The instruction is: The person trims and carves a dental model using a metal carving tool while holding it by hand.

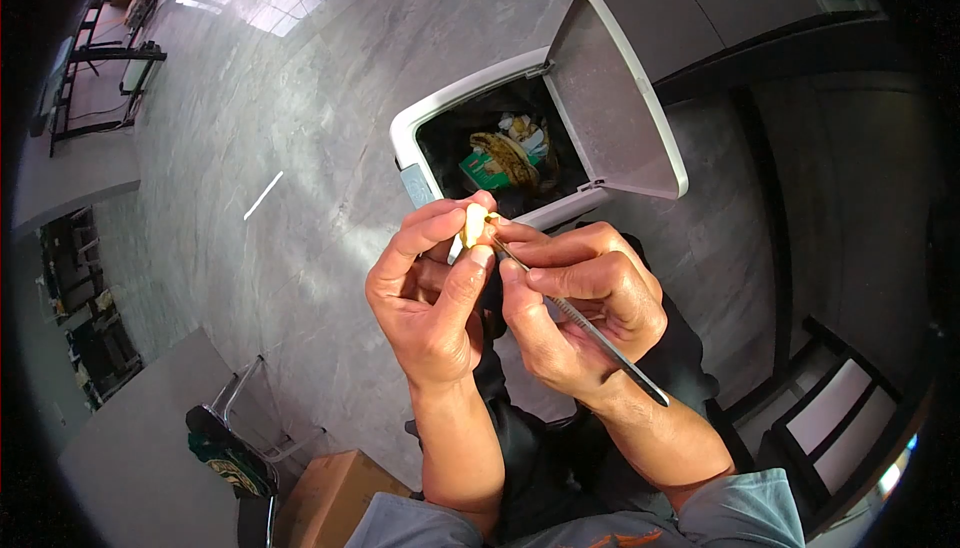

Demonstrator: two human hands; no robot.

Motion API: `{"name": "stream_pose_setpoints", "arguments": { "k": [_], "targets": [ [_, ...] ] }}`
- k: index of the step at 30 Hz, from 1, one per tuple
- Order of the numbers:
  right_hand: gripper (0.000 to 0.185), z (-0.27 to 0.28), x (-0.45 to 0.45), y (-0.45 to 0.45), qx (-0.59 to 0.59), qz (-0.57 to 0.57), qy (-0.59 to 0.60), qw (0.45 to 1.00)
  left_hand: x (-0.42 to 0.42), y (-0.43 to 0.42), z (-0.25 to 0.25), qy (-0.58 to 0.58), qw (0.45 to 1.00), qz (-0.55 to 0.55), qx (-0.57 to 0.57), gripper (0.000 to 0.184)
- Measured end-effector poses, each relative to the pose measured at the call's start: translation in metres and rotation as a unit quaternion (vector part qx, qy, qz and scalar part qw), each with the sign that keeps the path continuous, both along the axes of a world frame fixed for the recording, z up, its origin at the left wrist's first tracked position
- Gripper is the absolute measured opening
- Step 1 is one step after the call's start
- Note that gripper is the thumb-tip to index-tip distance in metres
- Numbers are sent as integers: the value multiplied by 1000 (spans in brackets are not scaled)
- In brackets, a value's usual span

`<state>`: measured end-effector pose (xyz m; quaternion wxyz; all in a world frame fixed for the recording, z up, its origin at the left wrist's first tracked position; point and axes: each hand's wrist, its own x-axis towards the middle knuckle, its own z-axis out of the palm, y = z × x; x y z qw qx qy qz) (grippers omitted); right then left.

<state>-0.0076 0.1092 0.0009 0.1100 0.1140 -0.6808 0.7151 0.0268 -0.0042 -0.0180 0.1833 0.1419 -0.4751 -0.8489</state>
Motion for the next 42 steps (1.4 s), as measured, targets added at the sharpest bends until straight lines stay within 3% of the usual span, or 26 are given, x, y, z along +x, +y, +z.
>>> {"name": "stream_pose_setpoints", "arguments": {
  "k": [10, 19, 28, 34, 42],
  "targets": [
    [18, -2, -5, 1, -50, -18, -37, 998, -2, 3, 13, -89, 993, 17, 78, 33],
    [14, -6, -7, 1, -25, -29, -84, 996, -3, 4, 13, -78, 994, 10, 76, 32],
    [13, -5, -9, 3, 23, 20, -20, 999, -3, 2, 15, -94, 992, 23, 80, 31],
    [14, -4, -10, 4, -39, 26, -42, 998, -3, 0, 15, -87, 991, 19, 98, 29],
    [18, -7, -10, 13, -1, 92, -55, 994, -3, -5, 16, -125, 990, -12, 67, 32]
  ]
}}
